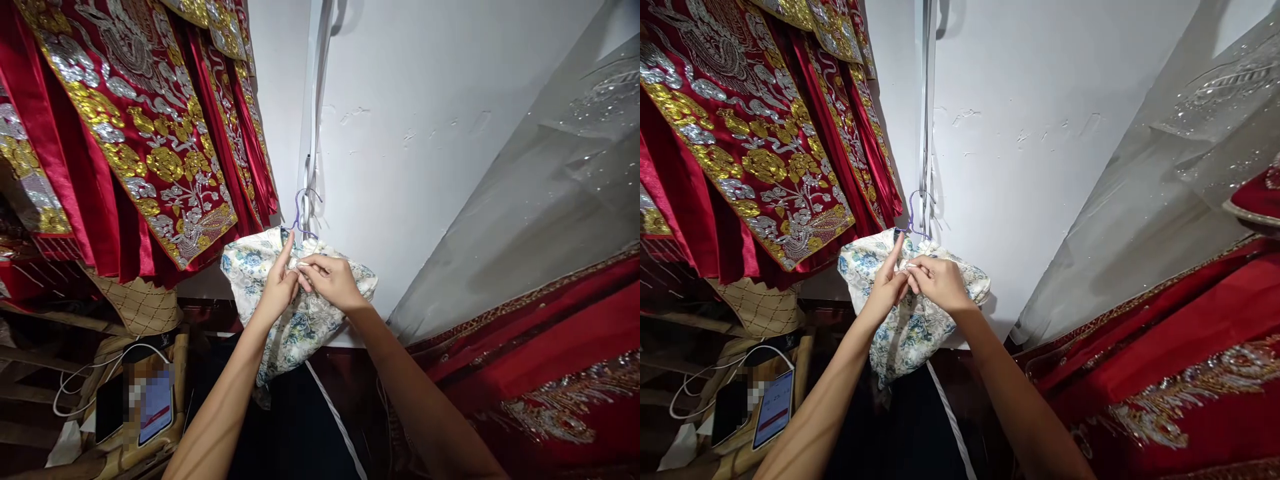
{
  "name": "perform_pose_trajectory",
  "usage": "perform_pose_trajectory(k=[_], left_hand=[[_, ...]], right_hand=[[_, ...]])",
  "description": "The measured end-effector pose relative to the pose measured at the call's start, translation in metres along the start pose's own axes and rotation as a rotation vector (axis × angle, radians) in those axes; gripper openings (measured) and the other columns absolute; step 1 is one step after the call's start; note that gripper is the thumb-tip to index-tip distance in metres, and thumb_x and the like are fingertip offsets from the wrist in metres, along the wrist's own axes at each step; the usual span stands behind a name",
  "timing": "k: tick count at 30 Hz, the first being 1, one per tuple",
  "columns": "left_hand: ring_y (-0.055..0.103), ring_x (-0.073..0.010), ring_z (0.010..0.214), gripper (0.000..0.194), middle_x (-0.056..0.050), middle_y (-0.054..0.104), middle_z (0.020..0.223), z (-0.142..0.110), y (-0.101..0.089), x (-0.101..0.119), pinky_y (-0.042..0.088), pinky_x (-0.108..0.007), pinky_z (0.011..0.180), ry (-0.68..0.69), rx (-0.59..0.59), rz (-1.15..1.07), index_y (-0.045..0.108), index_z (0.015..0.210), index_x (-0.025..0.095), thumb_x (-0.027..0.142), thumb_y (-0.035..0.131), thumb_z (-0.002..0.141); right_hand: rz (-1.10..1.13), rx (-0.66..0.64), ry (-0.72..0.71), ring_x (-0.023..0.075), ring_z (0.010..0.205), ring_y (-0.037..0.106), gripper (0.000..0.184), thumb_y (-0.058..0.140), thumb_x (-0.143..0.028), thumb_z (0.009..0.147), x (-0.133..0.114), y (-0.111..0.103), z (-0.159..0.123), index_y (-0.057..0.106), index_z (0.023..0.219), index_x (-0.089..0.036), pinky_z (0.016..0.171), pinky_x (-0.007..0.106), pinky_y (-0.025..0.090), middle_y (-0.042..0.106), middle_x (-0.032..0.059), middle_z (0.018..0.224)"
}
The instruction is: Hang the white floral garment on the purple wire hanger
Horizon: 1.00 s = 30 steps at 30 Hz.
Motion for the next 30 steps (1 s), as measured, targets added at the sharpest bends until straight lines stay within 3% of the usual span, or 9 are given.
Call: perform_pose_trajectory(k=[7, 11, 14, 18, 21, 24, 26, 28, 30], left_hand=[[0.027, -0.0093, 0.032, 0.074, 0.011, 0.031, 0.043, 0.006, 0.000, -0.002, 0.024, -0.022, 0.037, 0.006, 0.023, -0.003, 0.026, 0.156, 0.026, 0.030, 0.054, 0.088], [0.030, -0.0089, 0.033, 0.069, 0.008, 0.045, 0.046, 0.019, 0.004, -0.015, 0.026, -0.021, 0.036, 0.013, 0.019, 0.022, 0.031, 0.154, 0.023, 0.026, 0.050, 0.088], [0.032, -0.0096, 0.033, 0.071, 0.004, 0.060, 0.056, 0.015, 0.005, -0.043, 0.030, -0.022, 0.037, -0.072, 0.036, 0.071, 0.033, 0.154, 0.024, 0.022, 0.048, 0.084], [0.037, -0.0110, 0.037, 0.066, 0.001, 0.066, 0.063, -0.024, -0.002, -0.081, 0.036, -0.023, 0.040, -0.190, 0.027, 0.193, 0.034, 0.154, 0.027, 0.026, 0.045, 0.089], [0.042, -0.0124, 0.041, 0.063, 0.000, 0.067, 0.067, -0.056, -0.014, -0.096, 0.040, -0.024, 0.045, -0.281, -0.051, 0.265, 0.029, 0.156, 0.027, 0.034, 0.042, 0.095], [0.050, -0.0148, 0.049, 0.065, -0.001, 0.068, 0.074, -0.065, -0.029, -0.097, 0.046, -0.028, 0.055, -0.294, -0.054, 0.383, 0.024, 0.158, 0.025, 0.041, 0.041, 0.098], [0.060, -0.0182, 0.067, 0.063, -0.004, 0.068, 0.087, -0.053, -0.038, -0.092, 0.051, -0.032, 0.072, -0.179, 0.078, 0.540, 0.029, 0.156, 0.024, 0.043, 0.043, 0.098], [0.062, -0.0240, 0.100, 0.061, -0.010, 0.063, 0.112, -0.029, -0.046, -0.083, 0.047, -0.039, 0.093, -0.027, 0.253, 0.696, 0.034, 0.153, 0.025, 0.044, 0.046, 0.096], [0.047, -0.0292, 0.129, 0.070, -0.014, 0.050, 0.137, 0.001, -0.054, -0.074, 0.036, -0.046, 0.109, 0.076, 0.383, 0.784, 0.030, 0.155, 0.025, 0.042, 0.055, 0.092]], right_hand=[[0.414, 0.059, 0.143, 0.0138, 0.046, 0.048, 0.023, 0.069, -0.043, 0.085, -0.005, 0.013, 0.004, 0.073, 0.085, -0.021, 0.049, 0.027, 0.038, 0.049, -0.0041, 0.047], [0.674, 0.138, 0.192, 0.0092, 0.042, 0.043, 0.029, 0.077, -0.047, 0.077, -0.012, 0.011, 0.014, 0.067, 0.079, -0.019, 0.043, 0.024, 0.034, 0.052, -0.0044, 0.053], [0.708, 0.247, 0.177, 0.0058, 0.043, 0.034, 0.031, 0.078, -0.047, 0.075, -0.022, -0.003, 0.023, 0.067, 0.081, -0.019, 0.040, 0.021, 0.028, 0.054, -0.0037, 0.060], [0.633, 0.363, 0.169, 0.0058, 0.046, 0.028, 0.031, 0.076, -0.049, 0.077, -0.029, -0.042, 0.022, 0.068, 0.087, -0.022, 0.041, 0.022, 0.025, 0.057, -0.0011, 0.071], [0.646, 0.392, 0.223, 0.0056, 0.044, 0.022, 0.028, 0.078, -0.047, 0.074, -0.019, -0.077, 0.002, 0.066, 0.082, -0.023, 0.040, 0.023, 0.023, 0.056, -0.0009, 0.068], [0.775, 0.308, 0.324, 0.0058, 0.039, 0.011, 0.028, 0.081, -0.046, 0.072, 0.000, -0.099, -0.034, 0.064, 0.074, -0.024, 0.038, 0.024, 0.020, 0.030, -0.0086, 0.044], [0.929, 0.272, 0.386, 0.0066, 0.037, 0.011, 0.034, 0.082, -0.051, 0.068, 0.012, -0.099, -0.065, 0.059, 0.068, -0.025, 0.037, 0.024, 0.020, 0.018, -0.0105, 0.039], [1.120, 0.271, 0.437, 0.0080, 0.037, 0.023, 0.045, 0.084, -0.055, 0.061, 0.020, -0.088, -0.101, 0.051, 0.060, -0.025, 0.036, 0.024, 0.024, 0.033, -0.0068, 0.042], [1.330, 0.346, 0.488, 0.0078, 0.040, 0.028, 0.048, 0.085, -0.048, 0.062, 0.024, -0.070, -0.136, 0.045, 0.058, -0.023, 0.036, 0.023, 0.029, 0.043, -0.0049, 0.050]])
Point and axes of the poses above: each hand's wrist, its own z-axis towards the middle knuckle, its own y-axis out of the palm, x = y × z, the point moved 1 cm from there along z, towards the middle knuckle
